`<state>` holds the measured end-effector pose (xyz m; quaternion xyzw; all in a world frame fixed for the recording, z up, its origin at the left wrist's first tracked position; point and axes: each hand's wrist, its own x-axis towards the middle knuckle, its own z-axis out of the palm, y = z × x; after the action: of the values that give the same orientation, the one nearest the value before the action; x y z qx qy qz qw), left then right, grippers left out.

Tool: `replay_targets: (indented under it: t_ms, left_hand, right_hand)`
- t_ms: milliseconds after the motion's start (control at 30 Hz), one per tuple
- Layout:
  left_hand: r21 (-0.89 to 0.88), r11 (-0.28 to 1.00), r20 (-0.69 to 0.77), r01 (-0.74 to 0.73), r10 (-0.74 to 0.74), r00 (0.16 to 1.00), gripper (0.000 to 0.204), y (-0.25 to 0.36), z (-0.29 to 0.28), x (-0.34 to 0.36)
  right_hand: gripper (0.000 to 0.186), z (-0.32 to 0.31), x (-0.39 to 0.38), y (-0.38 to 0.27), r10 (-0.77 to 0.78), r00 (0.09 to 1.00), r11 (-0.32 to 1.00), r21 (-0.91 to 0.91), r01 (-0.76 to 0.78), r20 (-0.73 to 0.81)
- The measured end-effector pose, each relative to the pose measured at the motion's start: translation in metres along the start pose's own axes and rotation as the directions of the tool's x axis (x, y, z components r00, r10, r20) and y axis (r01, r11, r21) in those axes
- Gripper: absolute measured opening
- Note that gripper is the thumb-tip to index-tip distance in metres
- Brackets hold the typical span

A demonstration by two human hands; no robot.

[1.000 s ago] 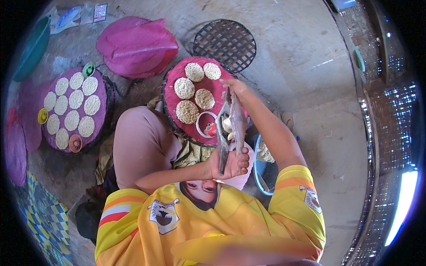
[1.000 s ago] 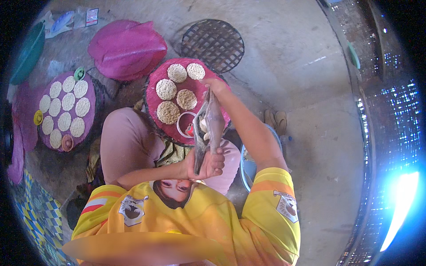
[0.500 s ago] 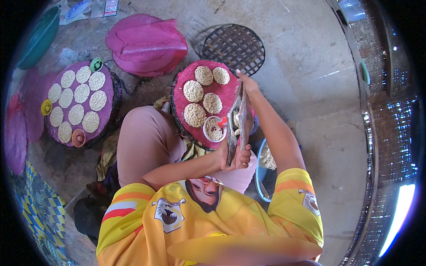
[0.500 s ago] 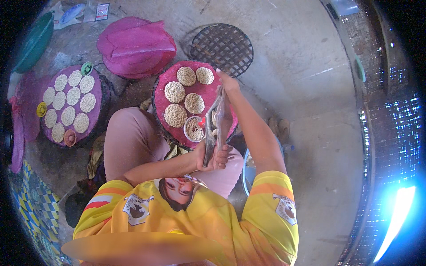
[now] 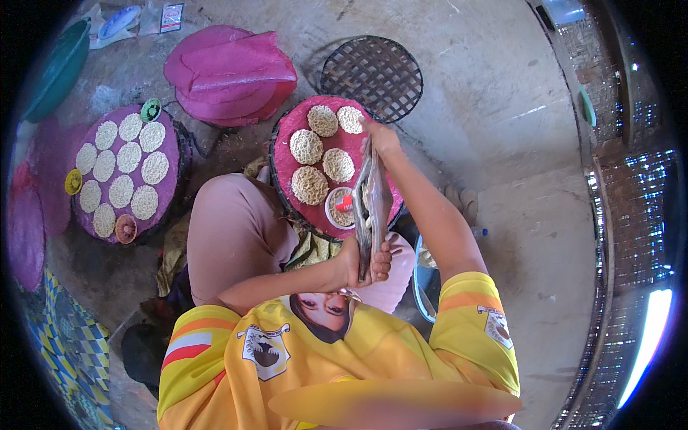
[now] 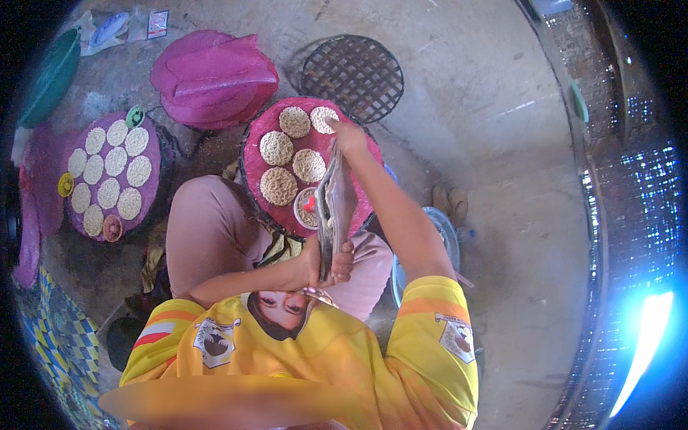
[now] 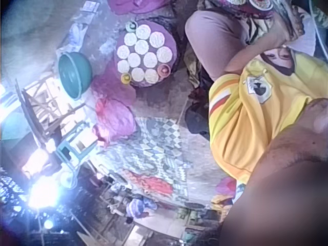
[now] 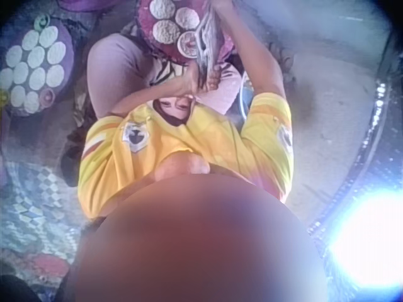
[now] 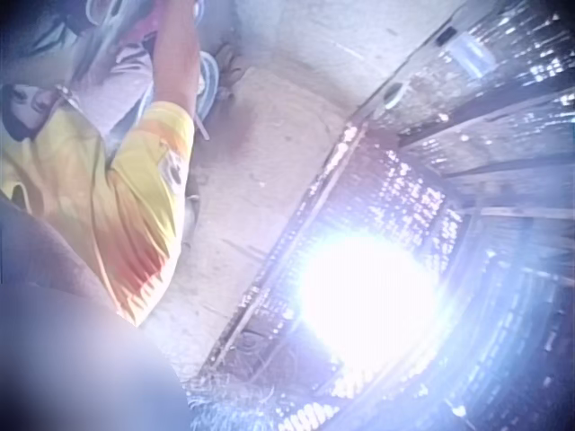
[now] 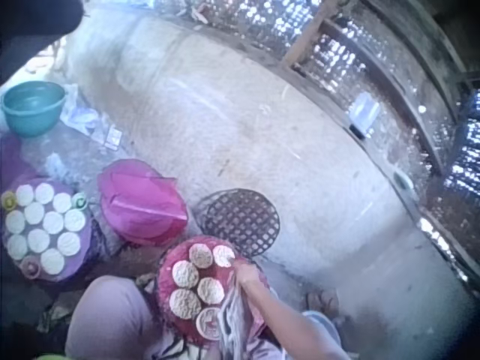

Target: The person scoops dough from a metal bowl, places it into a handheld press, and presses it onto a mat to form round snacks. They repeat this process, arranging the finished snacks on a purple mat.

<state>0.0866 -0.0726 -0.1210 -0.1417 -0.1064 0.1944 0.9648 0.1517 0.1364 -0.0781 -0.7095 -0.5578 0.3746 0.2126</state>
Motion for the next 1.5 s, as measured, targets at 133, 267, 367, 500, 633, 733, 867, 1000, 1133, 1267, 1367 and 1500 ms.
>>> replay_targets:
  t_ms: [133, 267, 367, 500, 633, 733, 867, 1000, 1133, 1267, 1367, 1500]
  left_hand:
    - [0.03, 1.0, -0.034, 0.005, -0.004, 0.999, 0.034, 0.001, 0.003, 0.004]
    - [0.003, 1.0, -0.069, 0.001, -0.001, 0.998, 0.035, -0.004, -0.007, 0.006]
    - [0.001, 0.998, 0.085, 0.065, -0.065, 0.994, 0.032, 0.007, -0.015, 0.006]
    - [0.11, 0.985, 0.381, 0.133, -0.165, 0.91, 0.029, 0.023, -0.015, 0.015]
    - [0.294, 0.951, 0.521, 0.096, -0.243, 0.818, 0.033, 0.032, 0.005, 0.014]
    - [0.455, 0.89, 0.519, -0.033, -0.234, 0.822, 0.039, 0.054, 0.029, -0.012]
    - [0.613, 0.68, 0.508, -0.401, 0.049, 0.86, 0.036, 0.093, 0.063, -0.071]
    - [0.633, 0.544, 0.526, -0.551, 0.221, 0.822, 0.035, 0.108, 0.088, -0.109]
    - [0.577, 0.513, 0.579, -0.635, 0.291, 0.761, 0.05, 0.105, 0.093, -0.125]
    - [0.543, 0.538, 0.584, -0.645, 0.309, 0.75, 0.052, 0.103, 0.085, -0.128]
    - [0.543, 0.558, 0.569, -0.628, 0.306, 0.764, 0.051, 0.104, 0.08, -0.122]
    - [0.546, 0.626, 0.534, -0.557, 0.253, 0.807, 0.044, 0.101, 0.072, -0.107]
  right_hand:
    - [0.046, -0.006, 0.004, 0.002, 0.02, 0.997, 0.999, -0.039, -0.022, -0.07]
    - [0.044, -0.005, 0.001, 0.011, -0.085, 0.995, 0.996, -0.043, 0.083, -0.055]
    - [0.046, -0.007, -0.005, 0.004, -0.08, 0.977, 0.996, -0.045, 0.072, -0.197]
    - [0.049, -0.036, -0.018, -0.015, -0.113, 0.969, 0.982, 0.124, 0.142, -0.219]
    - [0.047, -0.061, -0.052, 0.006, -0.2, 0.976, 0.748, 0.656, 0.097, 0.083]
    - [0.052, -0.039, -0.081, 0.048, -0.22, 0.974, 0.889, 0.42, 0.181, 0.047]
    - [0.097, 0.01, -0.131, 0.096, -0.428, 0.889, 0.865, -0.213, 0.455, 0.161]
    - [0.109, 0.036, -0.15, 0.097, -0.451, 0.891, 0.751, -0.521, 0.405, 0.043]
    - [0.108, 0.021, -0.14, 0.088, -0.373, 0.928, 0.898, -0.255, 0.359, -0.009]
    - [0.109, -0.013, -0.125, 0.097, -0.387, 0.917, 0.827, -0.476, 0.298, -0.099]
    - [0.111, -0.025, -0.122, 0.111, -0.384, 0.918, 0.78, -0.566, 0.267, -0.097]
    - [0.113, -0.022, -0.125, 0.128, -0.448, 0.89, 0.769, -0.544, 0.338, -0.081]
